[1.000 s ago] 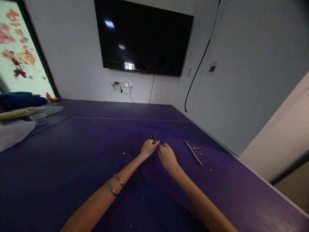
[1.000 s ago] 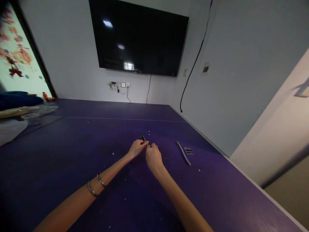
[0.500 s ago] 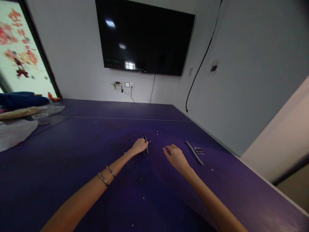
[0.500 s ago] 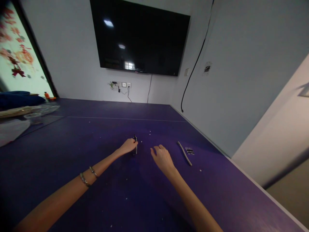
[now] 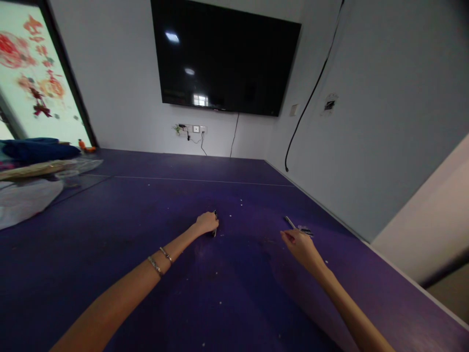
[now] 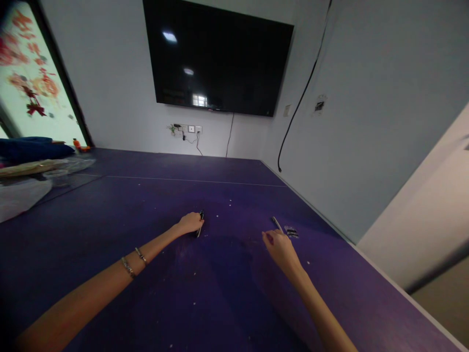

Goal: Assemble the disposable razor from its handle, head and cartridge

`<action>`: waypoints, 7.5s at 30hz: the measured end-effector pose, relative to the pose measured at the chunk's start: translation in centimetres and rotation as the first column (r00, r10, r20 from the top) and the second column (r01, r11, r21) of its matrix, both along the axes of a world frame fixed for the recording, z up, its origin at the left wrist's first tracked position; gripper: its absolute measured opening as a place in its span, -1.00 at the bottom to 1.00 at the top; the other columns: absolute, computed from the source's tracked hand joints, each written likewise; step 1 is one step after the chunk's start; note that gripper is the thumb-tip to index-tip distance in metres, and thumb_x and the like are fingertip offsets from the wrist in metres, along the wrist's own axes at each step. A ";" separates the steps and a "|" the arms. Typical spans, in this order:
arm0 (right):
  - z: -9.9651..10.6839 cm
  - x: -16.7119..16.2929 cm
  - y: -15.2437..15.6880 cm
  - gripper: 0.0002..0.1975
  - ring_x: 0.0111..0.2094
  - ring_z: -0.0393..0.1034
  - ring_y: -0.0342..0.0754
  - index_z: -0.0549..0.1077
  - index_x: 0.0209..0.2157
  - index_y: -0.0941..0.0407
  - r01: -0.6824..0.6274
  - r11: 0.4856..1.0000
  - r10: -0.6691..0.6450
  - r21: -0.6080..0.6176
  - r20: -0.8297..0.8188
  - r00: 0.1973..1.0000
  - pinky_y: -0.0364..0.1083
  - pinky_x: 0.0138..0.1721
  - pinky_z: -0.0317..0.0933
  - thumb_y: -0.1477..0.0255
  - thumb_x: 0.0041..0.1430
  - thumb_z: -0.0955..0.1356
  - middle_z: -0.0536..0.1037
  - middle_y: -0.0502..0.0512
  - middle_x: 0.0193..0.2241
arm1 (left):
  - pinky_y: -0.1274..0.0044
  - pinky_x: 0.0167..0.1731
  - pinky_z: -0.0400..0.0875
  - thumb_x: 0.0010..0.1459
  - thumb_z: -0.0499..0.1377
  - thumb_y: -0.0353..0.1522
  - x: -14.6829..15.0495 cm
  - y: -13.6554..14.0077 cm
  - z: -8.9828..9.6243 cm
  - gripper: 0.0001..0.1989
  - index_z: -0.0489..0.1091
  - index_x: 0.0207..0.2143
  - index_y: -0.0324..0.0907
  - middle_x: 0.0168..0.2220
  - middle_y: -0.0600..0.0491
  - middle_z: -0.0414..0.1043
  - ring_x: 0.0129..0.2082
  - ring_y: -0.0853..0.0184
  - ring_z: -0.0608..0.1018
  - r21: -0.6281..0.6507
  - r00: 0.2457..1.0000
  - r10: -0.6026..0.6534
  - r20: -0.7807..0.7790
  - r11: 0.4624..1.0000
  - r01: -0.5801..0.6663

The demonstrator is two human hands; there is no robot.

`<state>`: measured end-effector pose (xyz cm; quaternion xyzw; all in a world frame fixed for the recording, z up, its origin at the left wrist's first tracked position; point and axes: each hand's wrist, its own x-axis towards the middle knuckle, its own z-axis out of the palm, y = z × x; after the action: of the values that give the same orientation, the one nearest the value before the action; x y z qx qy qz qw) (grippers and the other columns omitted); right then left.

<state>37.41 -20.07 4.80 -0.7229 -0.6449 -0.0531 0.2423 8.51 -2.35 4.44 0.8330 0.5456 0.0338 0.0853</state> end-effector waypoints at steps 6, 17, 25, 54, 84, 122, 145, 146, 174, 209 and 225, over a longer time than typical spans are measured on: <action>0.9 3.1 0.5 -0.65 -0.34 0.41 0.01 0.48 -0.22 0.17 0.116 0.989 -0.112 -0.089 0.040 0.993 -0.13 -0.32 0.14 0.30 0.15 0.18 0.54 0.19 -0.36 | 0.39 -0.27 0.38 0.13 -0.06 -0.18 -0.6 -0.5 0.6 -0.57 0.48 -0.28 -0.29 -0.26 -0.22 0.49 -0.22 0.10 0.53 0.044 1.000 -0.029 0.005 0.999 0.029; 0.3 7.7 0.7 -0.58 -0.32 0.45 0.12 0.45 -0.33 0.12 0.363 0.858 -0.326 -0.363 0.160 0.932 -0.06 -0.41 0.17 0.10 0.10 0.17 0.52 0.24 -0.34 | 0.40 -0.31 0.37 0.17 -0.14 -0.06 -2.1 -3.5 -0.4 -0.48 0.46 -0.37 -0.23 -0.32 -0.16 0.49 -0.27 0.12 0.54 0.075 0.998 0.036 0.041 0.996 -0.039; -1.8 8.9 2.2 -0.76 -0.36 0.43 0.03 0.40 -0.41 0.14 0.212 0.863 -0.185 -0.458 0.104 0.977 -0.13 -0.43 0.10 0.29 0.12 0.20 0.51 0.19 -0.41 | 0.39 -0.29 0.37 0.18 -0.12 -0.14 -1.4 -4.1 -0.4 -0.55 0.46 -0.35 -0.20 -0.31 -0.15 0.50 -0.27 0.14 0.54 0.088 1.000 0.016 0.027 0.996 -0.019; -0.6 -16.2 9.8 -0.65 -0.23 0.46 0.12 0.51 -0.27 0.22 0.011 0.959 0.010 -0.282 0.072 0.997 0.00 -0.26 0.26 0.31 0.11 0.20 0.54 0.34 -0.28 | 0.34 -0.27 0.39 0.16 -0.08 -0.22 -0.4 -3.7 -1.0 -0.61 0.47 -0.26 -0.22 -0.26 -0.17 0.50 -0.23 0.10 0.53 0.124 0.999 0.048 -0.002 0.991 -0.048; -0.9 -13.1 11.5 -0.68 -0.33 0.46 0.04 0.50 -0.37 0.10 0.006 0.992 -0.015 -0.127 -0.067 0.998 -0.07 -0.32 0.23 0.22 0.12 0.21 0.56 0.19 -0.40 | 0.40 -0.14 0.29 0.22 -0.16 -0.23 -3.9 -0.7 -0.4 -0.61 0.36 -0.18 -0.23 -0.13 -0.15 0.40 -0.09 0.18 0.43 0.218 0.985 0.126 0.120 0.964 -0.150; -5.5 15.5 3.7 -0.48 -0.04 0.35 0.12 0.46 -0.12 0.16 -0.004 0.998 0.018 0.067 -0.202 0.979 0.04 0.02 0.16 0.18 -0.13 0.38 0.49 0.22 -0.10 | 0.04 0.04 -0.02 0.17 -0.23 -0.08 -6.9 2.7 -4.7 -0.38 0.12 0.15 -0.24 0.21 -0.26 0.03 0.20 -0.11 0.06 0.272 0.990 0.142 0.000 0.953 -0.137; -4.6 3.0 8.2 -0.41 -0.04 0.28 0.06 0.30 0.02 0.12 -0.109 0.981 0.134 0.163 -0.148 0.980 0.01 -0.02 0.14 0.11 -0.02 0.33 0.43 0.20 -0.09 | 0.07 0.06 -0.03 0.18 -0.23 -0.07 -6.9 2.1 -4.2 -0.38 0.12 0.15 -0.23 0.22 -0.25 0.01 0.21 -0.09 0.05 0.253 0.989 0.149 0.016 0.956 -0.148; -4.5 1.6 8.8 -0.41 -0.03 0.28 0.06 0.30 0.02 0.11 -0.129 0.979 0.153 0.156 -0.150 0.977 0.02 -0.02 0.14 0.11 -0.02 0.33 0.43 0.19 -0.08 | 0.08 0.06 -0.03 0.18 -0.23 -0.07 -6.8 2.0 -4.1 -0.39 0.12 0.15 -0.23 0.22 -0.25 0.01 0.21 -0.08 0.05 0.250 0.988 0.150 0.016 0.957 -0.150; -3.9 -10.3 12.8 -0.41 -0.02 0.22 0.11 0.28 0.02 0.05 -0.170 0.985 0.167 -0.027 -0.086 0.982 0.05 -0.05 0.04 0.05 0.00 0.31 0.39 0.16 -0.03 | 0.09 0.07 -0.05 0.19 -0.20 -0.06 -6.8 1.8 -4.6 -0.40 0.12 0.15 -0.21 0.21 -0.23 0.02 0.21 -0.07 0.05 0.265 0.988 0.142 0.055 0.952 -0.152; -5.7 -2.0 12.7 -0.54 0.12 0.15 0.08 0.37 0.02 0.18 -0.016 0.997 0.023 -0.071 0.099 0.995 0.07 0.09 0.01 0.26 0.19 0.14 0.34 0.25 0.07 | 0.09 0.06 -0.01 0.21 -0.19 -0.13 -6.7 1.6 -4.3 -0.46 0.16 0.13 -0.21 0.19 -0.23 0.07 0.19 -0.05 0.09 0.285 0.989 0.142 0.040 0.947 -0.148; -5.5 -2.2 12.1 -0.59 0.10 0.18 0.07 0.40 0.00 0.17 -0.031 0.998 0.036 -0.051 0.088 0.996 0.04 0.08 0.04 0.34 0.19 0.16 0.35 0.23 0.06 | 0.11 0.07 -0.03 0.20 -0.19 -0.12 -7.0 1.7 -4.4 -0.46 0.14 0.14 -0.19 0.21 -0.20 0.06 0.21 -0.03 0.07 0.274 0.989 0.139 0.056 0.950 -0.149</action>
<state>35.17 -8.00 -0.67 -0.7147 -0.6682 -0.0650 0.1962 1.51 -0.63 0.03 0.7939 0.5932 0.1312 -0.0251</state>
